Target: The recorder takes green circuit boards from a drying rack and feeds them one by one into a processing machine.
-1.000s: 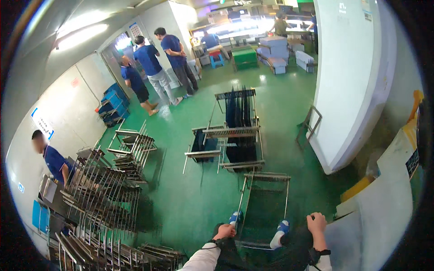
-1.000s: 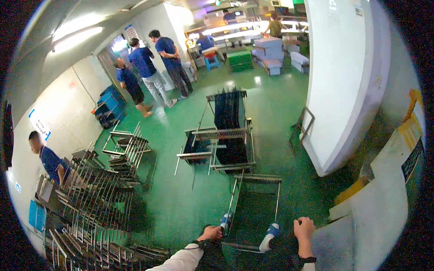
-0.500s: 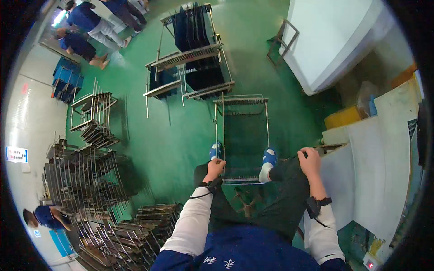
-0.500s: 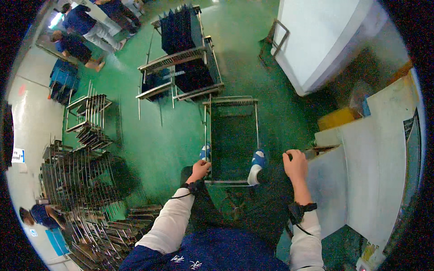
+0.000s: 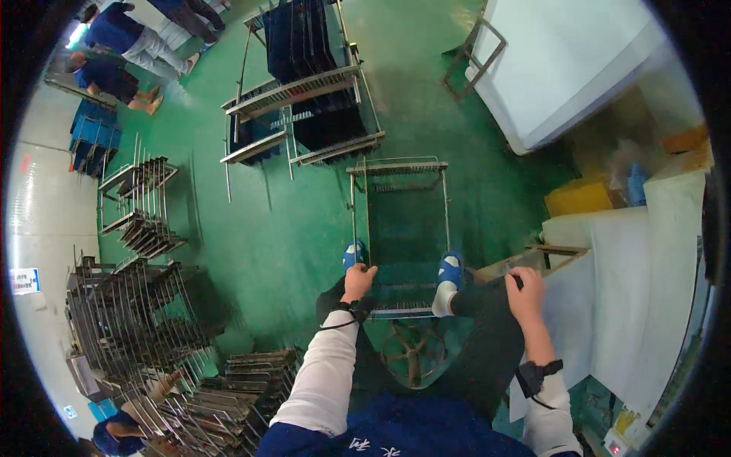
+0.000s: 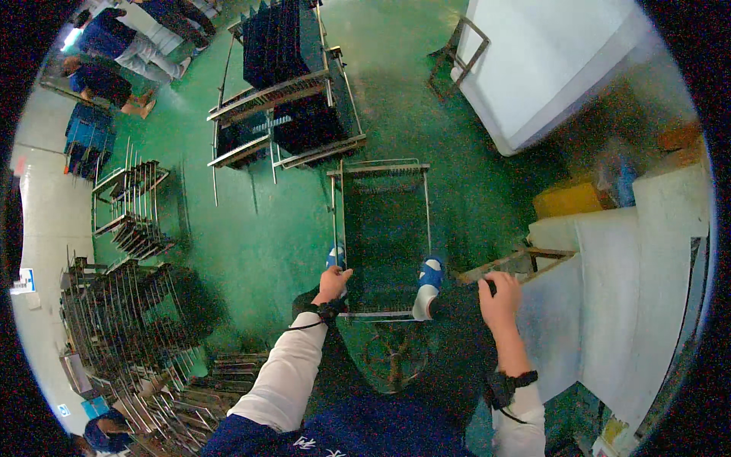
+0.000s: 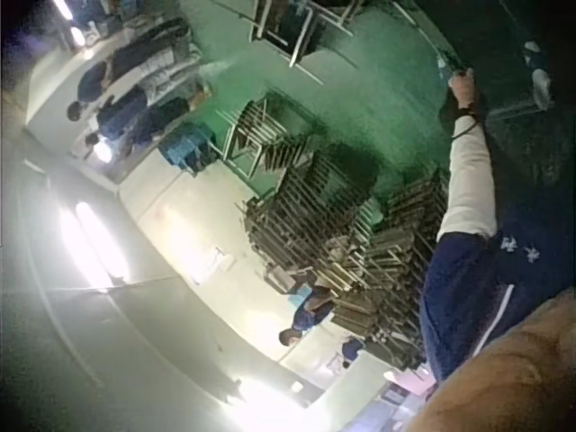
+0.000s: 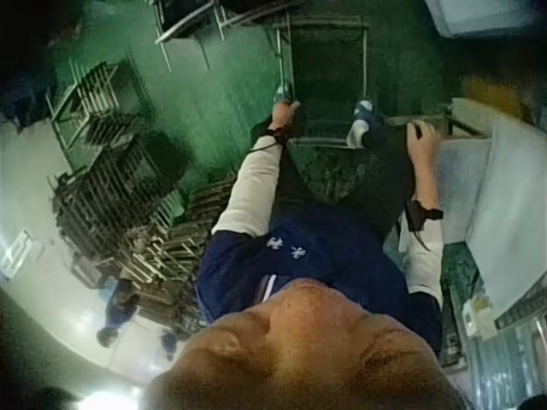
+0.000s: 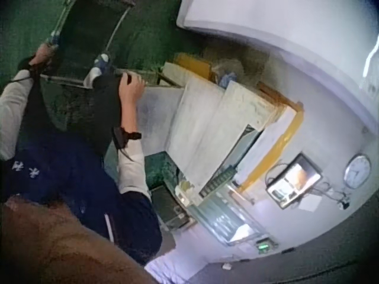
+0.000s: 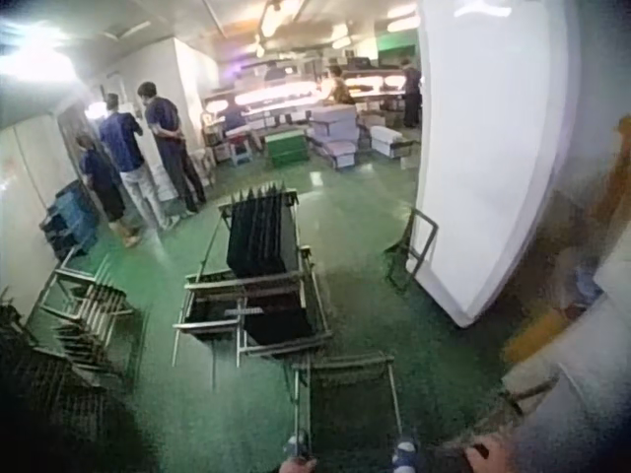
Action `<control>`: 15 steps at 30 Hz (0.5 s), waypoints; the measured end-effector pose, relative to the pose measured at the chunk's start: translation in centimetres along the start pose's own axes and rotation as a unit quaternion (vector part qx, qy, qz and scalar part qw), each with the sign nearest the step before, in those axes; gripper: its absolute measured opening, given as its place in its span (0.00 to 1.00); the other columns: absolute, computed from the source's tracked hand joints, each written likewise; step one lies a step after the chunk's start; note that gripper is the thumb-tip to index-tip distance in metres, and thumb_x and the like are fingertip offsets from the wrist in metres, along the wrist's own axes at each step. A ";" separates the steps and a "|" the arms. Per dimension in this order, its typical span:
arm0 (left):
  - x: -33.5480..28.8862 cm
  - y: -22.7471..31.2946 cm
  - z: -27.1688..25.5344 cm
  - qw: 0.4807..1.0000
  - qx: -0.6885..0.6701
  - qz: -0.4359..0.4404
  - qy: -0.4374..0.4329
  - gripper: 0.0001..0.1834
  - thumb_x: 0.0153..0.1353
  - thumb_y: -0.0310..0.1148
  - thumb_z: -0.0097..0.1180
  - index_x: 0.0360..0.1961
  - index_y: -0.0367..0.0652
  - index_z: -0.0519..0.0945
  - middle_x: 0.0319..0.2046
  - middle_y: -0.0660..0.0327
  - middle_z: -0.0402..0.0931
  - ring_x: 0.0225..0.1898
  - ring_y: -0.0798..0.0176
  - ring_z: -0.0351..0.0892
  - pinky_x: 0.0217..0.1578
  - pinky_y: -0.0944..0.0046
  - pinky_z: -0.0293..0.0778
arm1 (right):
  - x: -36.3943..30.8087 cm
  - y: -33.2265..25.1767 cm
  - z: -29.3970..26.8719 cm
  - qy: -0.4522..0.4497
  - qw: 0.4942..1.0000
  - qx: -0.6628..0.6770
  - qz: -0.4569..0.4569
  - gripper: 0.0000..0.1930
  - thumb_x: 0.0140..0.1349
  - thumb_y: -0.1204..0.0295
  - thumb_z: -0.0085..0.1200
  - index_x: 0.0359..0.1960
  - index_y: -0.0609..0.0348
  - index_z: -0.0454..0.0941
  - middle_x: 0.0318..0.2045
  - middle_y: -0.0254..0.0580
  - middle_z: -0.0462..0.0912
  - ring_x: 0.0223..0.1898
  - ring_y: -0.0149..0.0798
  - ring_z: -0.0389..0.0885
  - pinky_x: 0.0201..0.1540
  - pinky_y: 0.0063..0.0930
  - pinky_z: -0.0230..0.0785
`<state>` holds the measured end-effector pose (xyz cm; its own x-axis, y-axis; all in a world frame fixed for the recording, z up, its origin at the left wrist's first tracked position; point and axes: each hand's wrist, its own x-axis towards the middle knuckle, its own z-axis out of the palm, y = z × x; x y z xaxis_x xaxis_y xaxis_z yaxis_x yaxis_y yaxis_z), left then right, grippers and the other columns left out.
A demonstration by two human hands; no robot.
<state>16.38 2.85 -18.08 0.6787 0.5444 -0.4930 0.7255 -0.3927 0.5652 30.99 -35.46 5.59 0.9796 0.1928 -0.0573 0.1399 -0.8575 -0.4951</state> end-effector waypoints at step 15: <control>4.9 2.8 1.9 0.993 0.117 -0.005 -0.020 0.18 0.59 0.41 0.52 0.29 0.33 0.82 0.33 0.39 0.80 0.38 0.36 0.81 0.40 0.43 0.77 | -0.1 -0.5 0.0 0.001 1.000 0.014 0.003 0.09 0.53 0.73 0.59 0.35 0.59 0.78 0.38 0.48 0.79 0.44 0.53 0.74 0.50 0.43 0.65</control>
<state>21.89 3.00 -20.16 0.6716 0.5219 -0.5259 0.7361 -0.5508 0.3934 30.88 -35.07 5.87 0.9806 0.1870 -0.0582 0.1303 -0.8448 -0.5189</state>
